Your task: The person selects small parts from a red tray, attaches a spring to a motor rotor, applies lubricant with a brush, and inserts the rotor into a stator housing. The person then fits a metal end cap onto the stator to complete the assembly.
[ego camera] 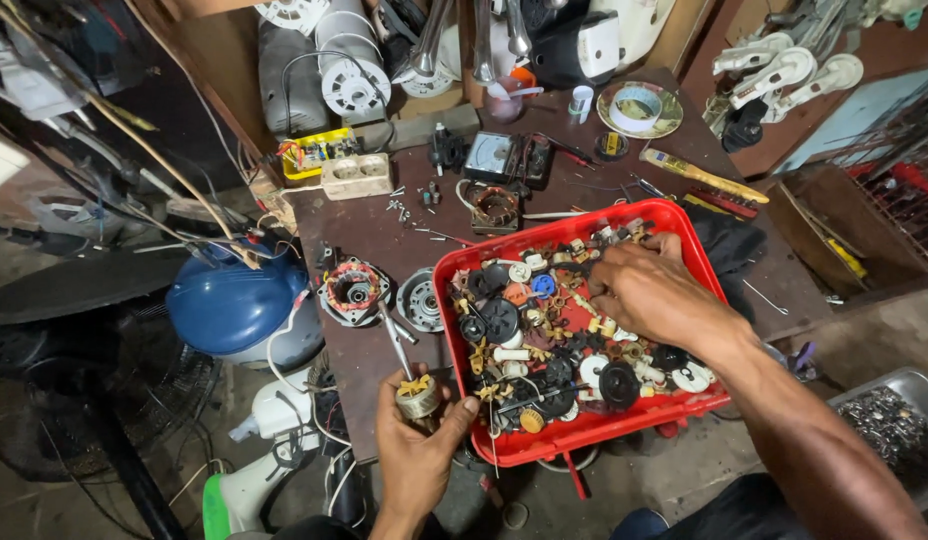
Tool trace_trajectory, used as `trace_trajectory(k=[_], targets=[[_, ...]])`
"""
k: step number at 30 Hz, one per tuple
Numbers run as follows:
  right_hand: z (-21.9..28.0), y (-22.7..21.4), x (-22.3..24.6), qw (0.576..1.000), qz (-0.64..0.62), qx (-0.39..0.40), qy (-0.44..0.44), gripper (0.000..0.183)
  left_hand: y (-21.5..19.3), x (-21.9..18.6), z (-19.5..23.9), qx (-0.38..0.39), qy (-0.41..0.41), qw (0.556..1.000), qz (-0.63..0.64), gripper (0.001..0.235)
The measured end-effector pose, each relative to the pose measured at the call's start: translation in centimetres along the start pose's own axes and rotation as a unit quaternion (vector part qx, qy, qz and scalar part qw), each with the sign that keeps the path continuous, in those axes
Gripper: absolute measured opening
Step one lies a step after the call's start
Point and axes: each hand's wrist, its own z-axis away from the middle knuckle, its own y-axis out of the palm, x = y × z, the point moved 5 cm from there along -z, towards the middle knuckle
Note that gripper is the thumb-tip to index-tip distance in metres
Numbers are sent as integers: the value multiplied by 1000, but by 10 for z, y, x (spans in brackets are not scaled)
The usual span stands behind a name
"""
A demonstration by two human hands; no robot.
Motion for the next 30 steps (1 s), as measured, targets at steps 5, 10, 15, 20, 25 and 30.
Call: trace_trajectory(k=[5,10,15,20,25,30], targets=[[13,-15,2,972,-208,-104,-19,6,1,3,-1,14,34,999,-23,53],[19,-38,22,893,-412,-179,-11,2,9,0,2,32,49,997,-60,43],[12,-57,68,824,-526,-192,-94,34,18,-10,9,64,212,961,-167,28],[5,-61,104,789,-558,-115,-230,26,16,-20,10,75,298,898,-315,26],[1,-58,101,810,-529,-119,-224,24,16,-21,6,81,307,867,-383,32],[-2,-60,97,779,-583,-90,-212,24,21,-29,2,83,301,857,-410,37]])
